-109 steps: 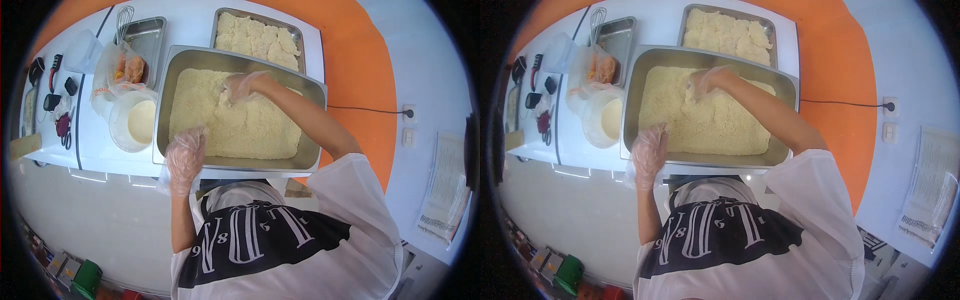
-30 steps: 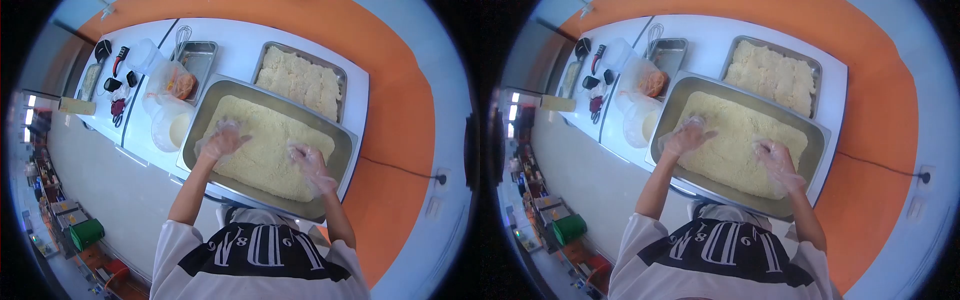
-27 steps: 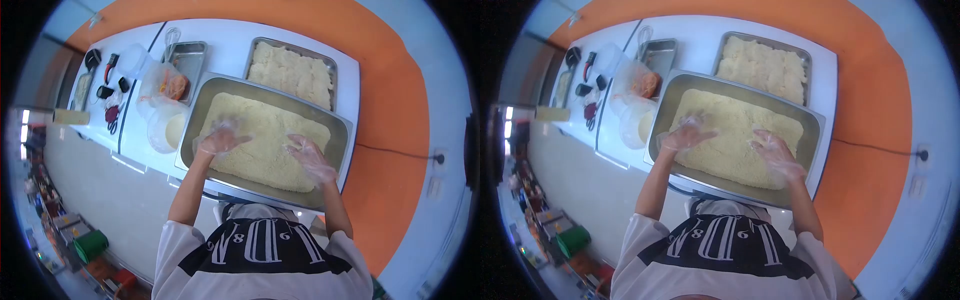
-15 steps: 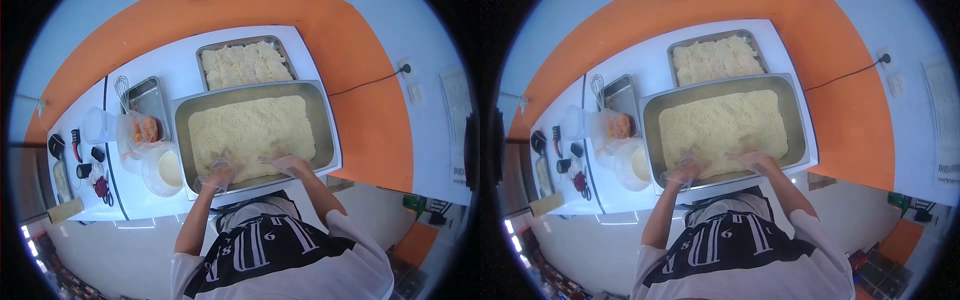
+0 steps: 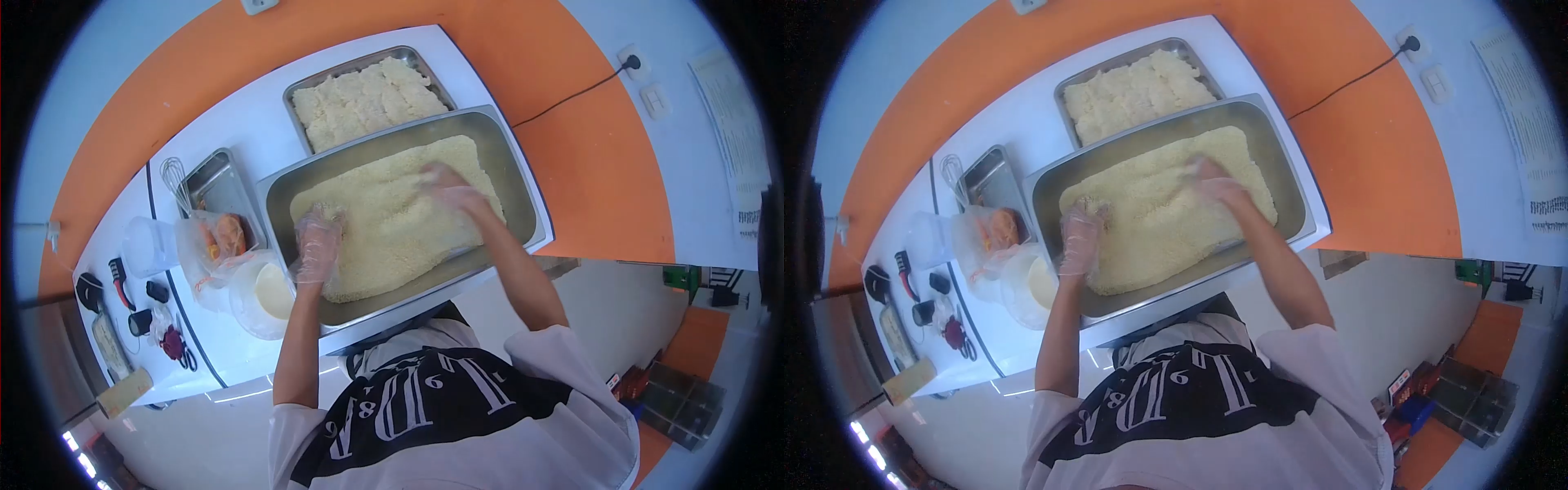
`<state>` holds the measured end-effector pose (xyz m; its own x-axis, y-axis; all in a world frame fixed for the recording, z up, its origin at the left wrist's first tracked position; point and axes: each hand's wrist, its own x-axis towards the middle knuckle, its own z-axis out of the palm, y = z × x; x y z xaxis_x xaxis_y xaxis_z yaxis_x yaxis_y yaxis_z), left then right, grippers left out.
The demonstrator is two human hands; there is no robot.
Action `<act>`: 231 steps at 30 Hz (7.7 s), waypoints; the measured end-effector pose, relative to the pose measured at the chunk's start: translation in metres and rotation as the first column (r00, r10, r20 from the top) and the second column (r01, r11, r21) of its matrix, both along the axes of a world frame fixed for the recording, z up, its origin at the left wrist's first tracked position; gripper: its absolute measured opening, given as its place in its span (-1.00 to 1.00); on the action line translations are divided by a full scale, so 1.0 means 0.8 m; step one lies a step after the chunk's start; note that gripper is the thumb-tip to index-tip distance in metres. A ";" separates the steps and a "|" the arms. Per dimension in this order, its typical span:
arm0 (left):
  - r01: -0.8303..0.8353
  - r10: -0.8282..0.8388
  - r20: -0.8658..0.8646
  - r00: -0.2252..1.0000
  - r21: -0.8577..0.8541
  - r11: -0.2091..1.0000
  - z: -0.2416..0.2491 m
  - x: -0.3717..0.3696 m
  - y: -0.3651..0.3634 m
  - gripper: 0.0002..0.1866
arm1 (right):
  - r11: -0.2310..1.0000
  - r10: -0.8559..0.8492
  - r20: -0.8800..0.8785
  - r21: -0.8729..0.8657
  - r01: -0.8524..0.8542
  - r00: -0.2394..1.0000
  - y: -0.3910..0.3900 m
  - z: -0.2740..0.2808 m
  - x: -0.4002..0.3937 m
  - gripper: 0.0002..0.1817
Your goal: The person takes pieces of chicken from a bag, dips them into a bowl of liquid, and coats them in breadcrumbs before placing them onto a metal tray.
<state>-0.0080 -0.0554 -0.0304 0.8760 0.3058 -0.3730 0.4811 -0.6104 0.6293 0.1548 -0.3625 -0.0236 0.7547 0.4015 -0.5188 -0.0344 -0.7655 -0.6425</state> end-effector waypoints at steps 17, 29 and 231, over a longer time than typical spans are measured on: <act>0.864 -0.903 0.079 0.423 0.266 0.428 -0.010 0.011 -0.168 0.01 | 0.958 -0.096 0.276 0.286 0.013 0.956 -0.165 0.070 -0.026 -0.54; 0.761 -0.831 0.128 0.541 0.345 0.549 -0.028 0.039 -0.195 0.00 | 0.968 -0.040 0.142 0.250 0.003 0.989 -0.161 0.054 -0.023 -0.67; -0.611 0.435 0.489 0.756 0.286 0.738 -0.094 -0.415 0.175 -0.47 | 0.591 0.798 0.456 -0.466 -0.659 0.393 0.607 0.039 -0.158 -0.74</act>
<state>-0.3398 0.0845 -0.1056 0.5636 0.7993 0.2085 0.5876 -0.5653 0.5789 0.0288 0.1234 0.0076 0.3651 0.9005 -0.2361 0.9030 -0.4042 -0.1455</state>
